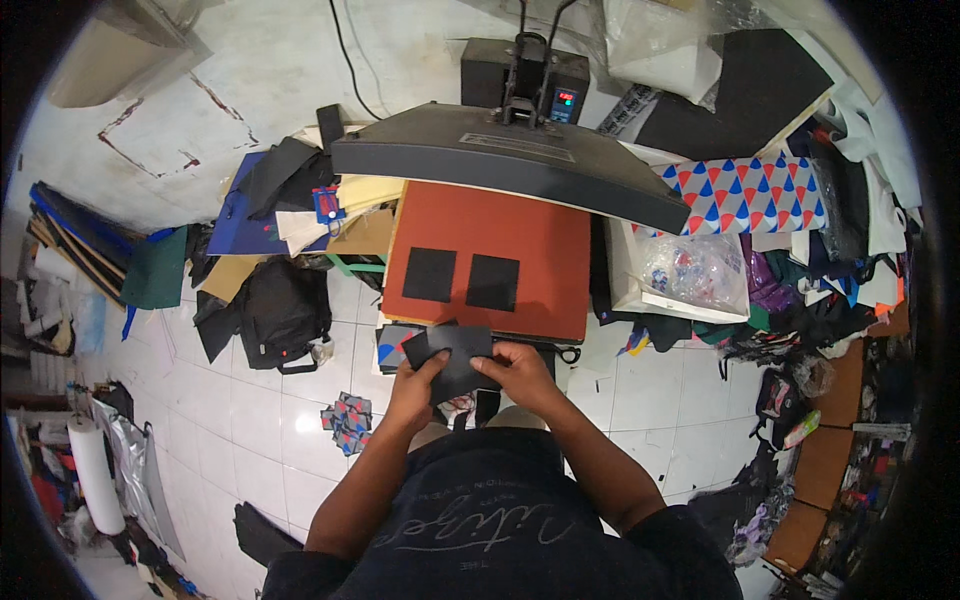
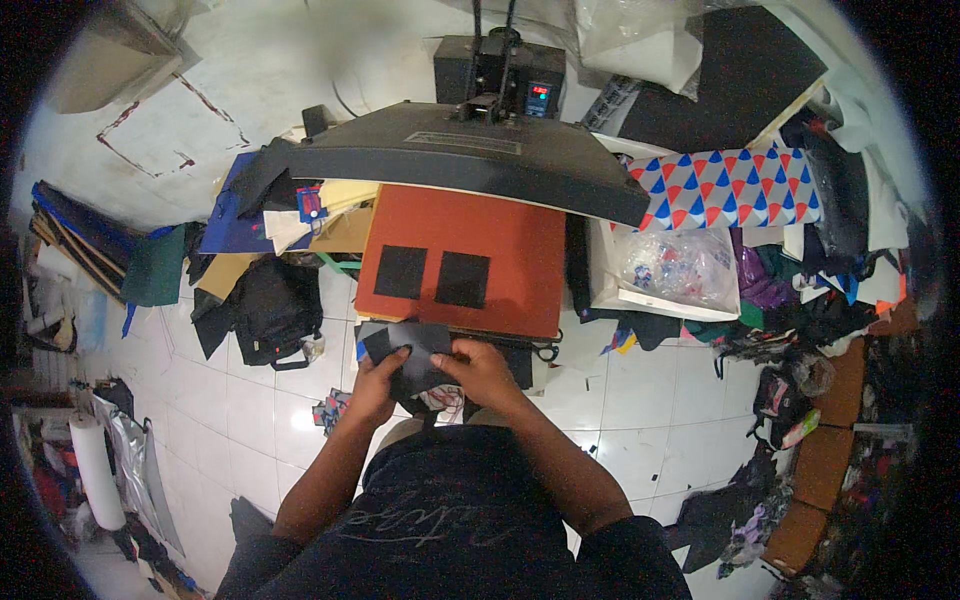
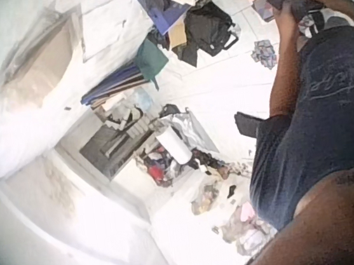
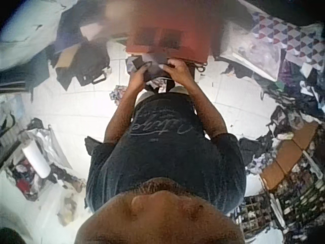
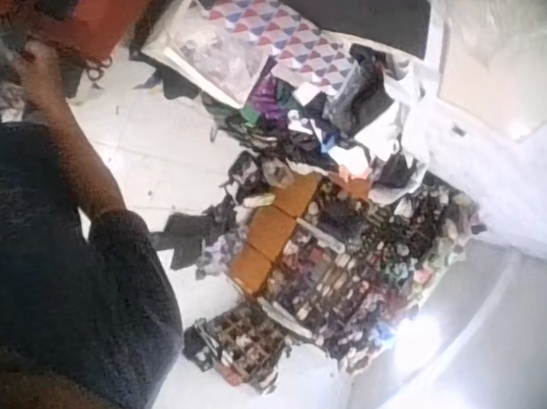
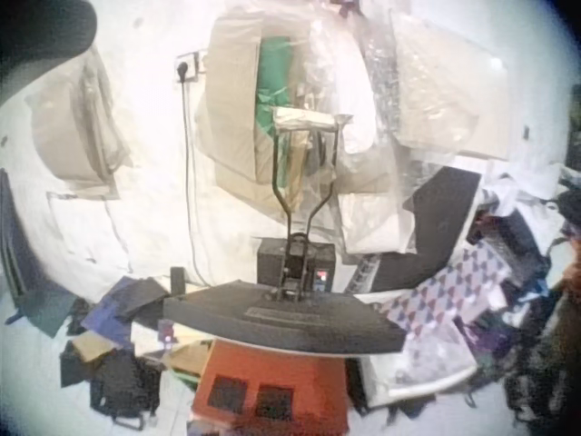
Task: The person places small blue stickers onto black rectangular patches arranged on a red heat-press board. They repeatedly open and close the heat press, then peel off backing from additional stickers and apply them to the patches.
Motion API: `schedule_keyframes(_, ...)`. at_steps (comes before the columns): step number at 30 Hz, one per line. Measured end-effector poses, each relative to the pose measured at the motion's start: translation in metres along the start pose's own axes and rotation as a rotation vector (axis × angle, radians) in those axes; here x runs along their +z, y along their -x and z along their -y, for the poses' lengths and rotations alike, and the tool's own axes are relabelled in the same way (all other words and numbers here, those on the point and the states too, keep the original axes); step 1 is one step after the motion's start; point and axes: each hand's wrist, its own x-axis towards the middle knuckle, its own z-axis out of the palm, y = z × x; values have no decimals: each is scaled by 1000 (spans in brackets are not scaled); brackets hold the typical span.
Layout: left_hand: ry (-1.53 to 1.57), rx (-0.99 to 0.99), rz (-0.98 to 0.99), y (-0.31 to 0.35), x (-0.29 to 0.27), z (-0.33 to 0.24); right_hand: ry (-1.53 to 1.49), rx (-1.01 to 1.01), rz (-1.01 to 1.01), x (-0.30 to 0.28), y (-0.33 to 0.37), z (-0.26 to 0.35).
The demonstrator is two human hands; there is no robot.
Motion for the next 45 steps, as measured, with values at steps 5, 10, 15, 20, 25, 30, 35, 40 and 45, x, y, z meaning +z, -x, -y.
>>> schedule_keyframes(5,-13,-88,-69,4,-6,20,439,-56,-81,-17,18,1)
schedule_keyframes(10,10,-23,-109,3,-5,27,314,6,-399,-72,13,-22)
schedule_keyframes(15,11,-36,-162,-2,-31,43,618,-358,-394,-132,-34,-22)
schedule_keyframes(20,-74,2,-146,5,-42,49,736,-318,-203,-160,-58,-62)
schedule_keyframes(25,-104,-12,-194,14,-46,50,654,-232,-305,-162,-62,-55)
schedule_keyframes(30,-142,12,-195,20,-45,50,763,-346,-436,-159,-65,-67)
schedule_keyframes(35,-143,34,-156,14,-52,53,750,-336,-474,-153,-63,-72)
schedule_keyframes(40,-170,-7,-179,11,-47,49,766,-328,-480,-150,-65,-70)
schedule_keyframes(45,-182,12,-174,7,-46,51,790,-400,-513,-144,-64,-69)
